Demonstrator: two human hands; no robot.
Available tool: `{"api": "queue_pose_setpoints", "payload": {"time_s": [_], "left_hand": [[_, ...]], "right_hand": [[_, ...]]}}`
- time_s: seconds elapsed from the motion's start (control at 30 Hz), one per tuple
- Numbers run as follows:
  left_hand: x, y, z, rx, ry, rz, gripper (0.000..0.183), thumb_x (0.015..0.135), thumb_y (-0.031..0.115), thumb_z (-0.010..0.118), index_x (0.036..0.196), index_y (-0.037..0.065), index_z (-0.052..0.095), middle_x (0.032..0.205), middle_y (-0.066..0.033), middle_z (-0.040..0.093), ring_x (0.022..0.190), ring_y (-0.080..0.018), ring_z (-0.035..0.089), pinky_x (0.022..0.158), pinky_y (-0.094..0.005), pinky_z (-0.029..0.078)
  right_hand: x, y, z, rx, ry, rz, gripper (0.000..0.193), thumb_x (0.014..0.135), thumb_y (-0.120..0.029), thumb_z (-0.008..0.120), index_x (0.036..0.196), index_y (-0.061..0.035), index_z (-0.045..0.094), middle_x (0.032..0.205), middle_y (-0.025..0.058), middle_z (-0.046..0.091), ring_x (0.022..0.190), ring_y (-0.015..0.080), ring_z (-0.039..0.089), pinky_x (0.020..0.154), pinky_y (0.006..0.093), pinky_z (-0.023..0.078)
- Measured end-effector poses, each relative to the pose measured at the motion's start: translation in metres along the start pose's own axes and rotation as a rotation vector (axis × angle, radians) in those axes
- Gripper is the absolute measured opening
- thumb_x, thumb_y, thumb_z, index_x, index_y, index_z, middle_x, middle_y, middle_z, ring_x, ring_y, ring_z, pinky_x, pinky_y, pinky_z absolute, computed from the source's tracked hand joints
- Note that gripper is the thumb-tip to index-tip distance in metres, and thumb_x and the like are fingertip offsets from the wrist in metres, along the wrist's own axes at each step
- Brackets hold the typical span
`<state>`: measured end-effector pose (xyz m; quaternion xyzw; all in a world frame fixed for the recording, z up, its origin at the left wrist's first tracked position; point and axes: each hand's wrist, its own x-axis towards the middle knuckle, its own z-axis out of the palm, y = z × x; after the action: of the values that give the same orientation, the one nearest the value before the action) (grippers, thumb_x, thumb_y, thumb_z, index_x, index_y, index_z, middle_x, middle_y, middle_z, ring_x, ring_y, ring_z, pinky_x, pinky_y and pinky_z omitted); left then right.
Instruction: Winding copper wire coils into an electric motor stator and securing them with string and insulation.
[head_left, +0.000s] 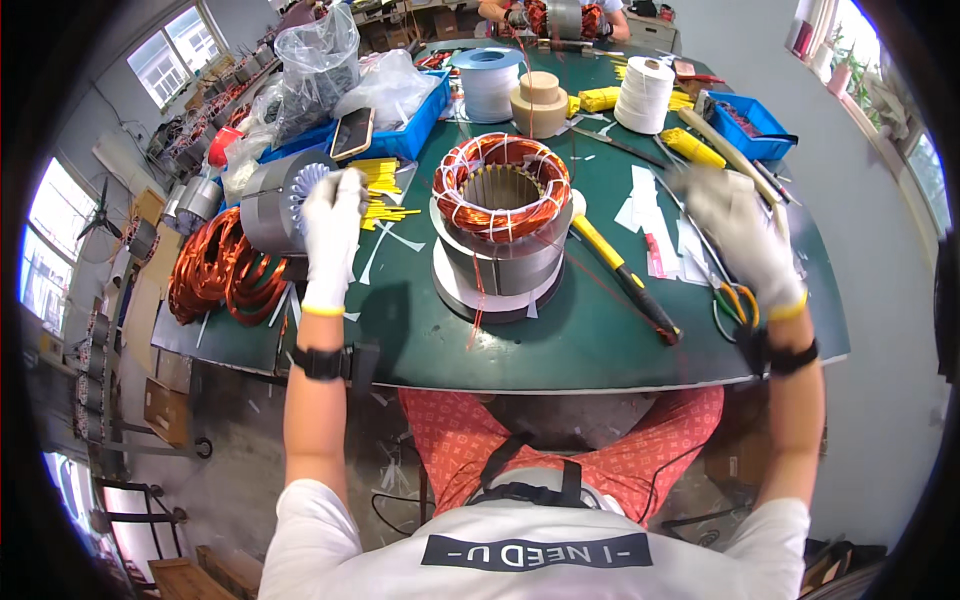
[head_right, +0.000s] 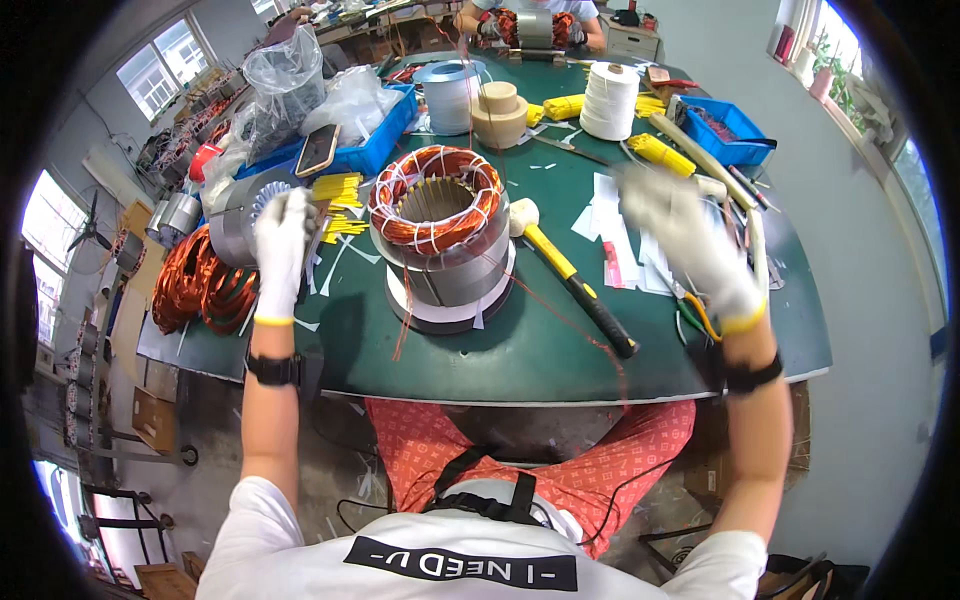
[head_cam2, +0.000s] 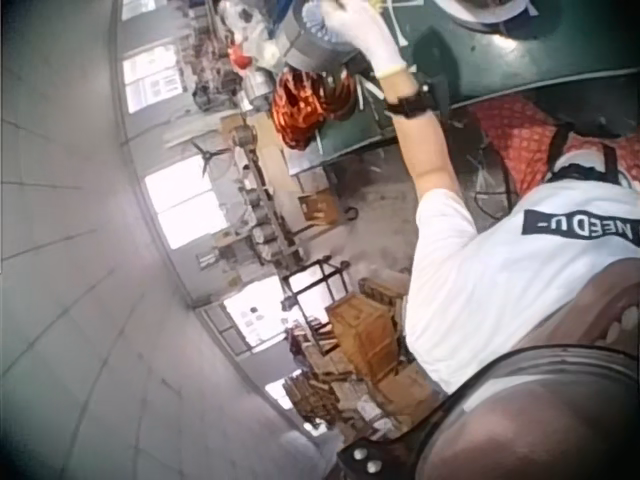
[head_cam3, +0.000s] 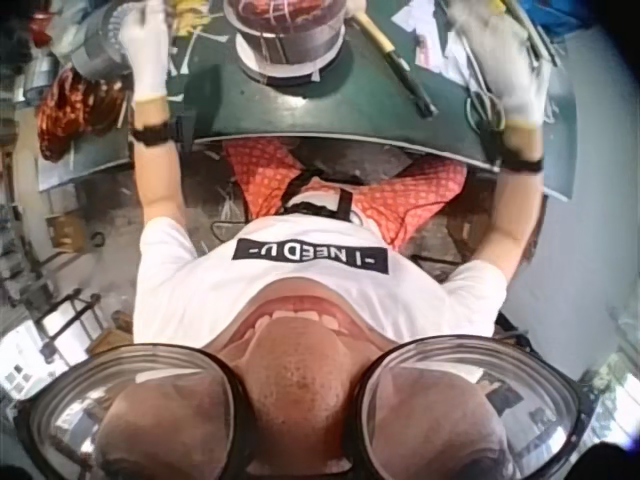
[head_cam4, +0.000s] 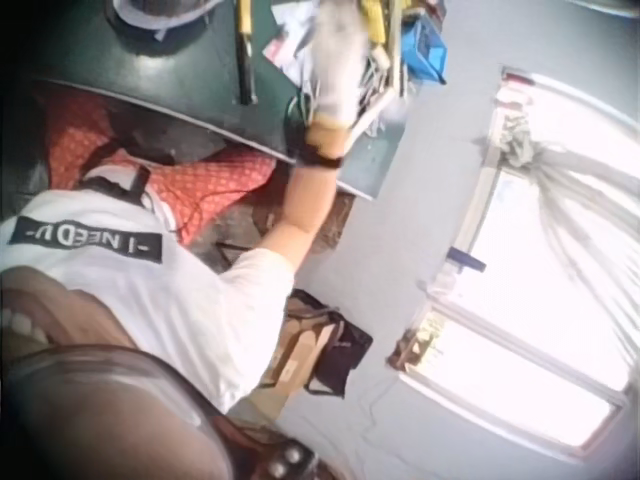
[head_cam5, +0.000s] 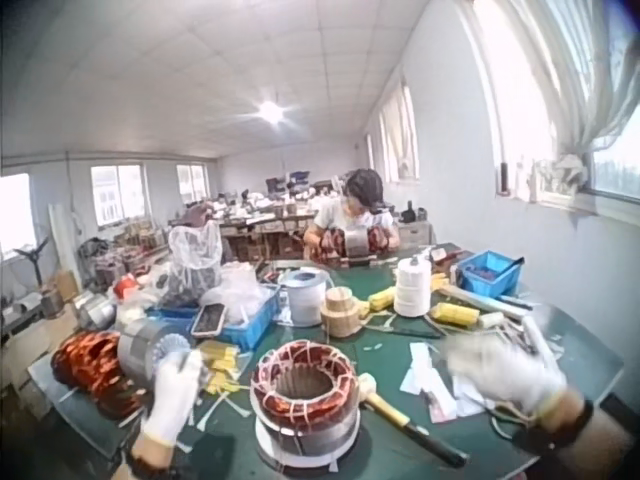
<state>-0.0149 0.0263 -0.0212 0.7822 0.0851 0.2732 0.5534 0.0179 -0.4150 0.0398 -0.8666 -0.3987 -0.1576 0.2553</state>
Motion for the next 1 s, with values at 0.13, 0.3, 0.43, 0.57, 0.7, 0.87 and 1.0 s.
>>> {"api": "queue_pose_setpoints", "payload": {"time_s": [0.13,0.3,0.43,0.57,0.7,0.87,1.0], "left_hand": [[-0.04,0.03,0.011,0.338,-0.187,0.731,0.045,0.087,0.016,0.069,0.13,0.004,0.06,0.128,-0.0144,0.06,0.12,-0.0289,0.057,0.103,-0.0423,0.045],[-0.069,0.067,0.031,0.686,-0.516,0.95,0.065,0.08,0.036,0.078,0.135,0.009,0.058,0.141,-0.0141,0.054,0.136,-0.0381,0.046,0.113,-0.0539,0.035],[-0.045,0.066,0.037,0.361,-0.453,1.028,0.039,0.083,0.03,0.079,0.115,0.01,0.071,0.11,-0.0071,0.07,0.109,-0.0287,0.063,0.099,-0.0454,0.045],[-0.023,0.051,0.042,0.154,-0.659,0.665,0.018,0.085,0.02,0.08,0.096,0.007,0.078,0.088,-0.0039,0.07,0.094,-0.0193,0.064,0.085,-0.0333,0.048],[-0.023,0.056,0.046,-0.026,-0.723,0.411,0.023,0.094,0.021,0.073,0.101,-0.001,0.077,0.092,-0.0028,0.073,0.086,-0.0115,0.065,0.081,-0.0269,0.052],[-0.009,0.081,0.038,-0.129,-0.654,0.24,0.037,0.097,0.034,0.07,0.101,-0.002,0.077,0.085,-0.0075,0.075,0.082,-0.0122,0.067,0.082,-0.0275,0.051],[0.003,0.091,0.029,-0.007,-0.558,0.333,0.036,0.098,0.032,0.068,0.105,-0.003,0.075,0.089,-0.0084,0.075,0.086,-0.0128,0.066,0.084,-0.0271,0.051]], "right_hand": [[0.115,0.038,0.042,-0.402,0.021,-0.054,0.025,0.091,-0.01,0.06,0.115,-0.0068,0.068,0.106,0.022,0.067,0.1,0.039,0.066,0.086,0.0425,0.053],[0.157,0.058,0.123,-0.306,-0.21,-0.309,0.017,0.089,-0.009,0.063,0.105,-0.0082,0.069,0.093,0.0207,0.067,0.095,0.0381,0.066,0.083,0.0445,0.054],[0.104,0.094,0.109,-0.107,-0.19,-0.074,0.02,0.097,-0.016,0.06,0.113,-0.0066,0.069,0.1,0.0182,0.069,0.096,0.0359,0.066,0.086,0.041,0.053],[0.064,0.135,0.061,0.237,0.039,0.032,0.018,0.095,-0.013,0.063,0.106,-0.0005,0.071,0.101,0.0157,0.072,0.094,0.0241,0.068,0.088,0.0352,0.053],[0.068,0.139,0.011,-0.27,-0.027,0.086,0.029,0.09,-0.007,0.064,0.118,-0.0003,0.069,0.116,0.0214,0.069,0.107,0.0372,0.065,0.094,0.0395,0.052],[0.061,0.017,0.006,0.021,0.184,-0.012,0.054,0.091,-0.024,0.067,0.136,0.0027,0.054,0.123,0.0273,0.062,0.113,0.0358,0.062,0.097,0.0399,0.049],[0.079,-0.049,0.041,0.378,-0.057,0.079,0.05,0.094,-0.035,0.067,0.126,0.0027,0.063,0.128,0.0253,0.062,0.117,0.0344,0.061,0.1,0.0386,0.048]]}}
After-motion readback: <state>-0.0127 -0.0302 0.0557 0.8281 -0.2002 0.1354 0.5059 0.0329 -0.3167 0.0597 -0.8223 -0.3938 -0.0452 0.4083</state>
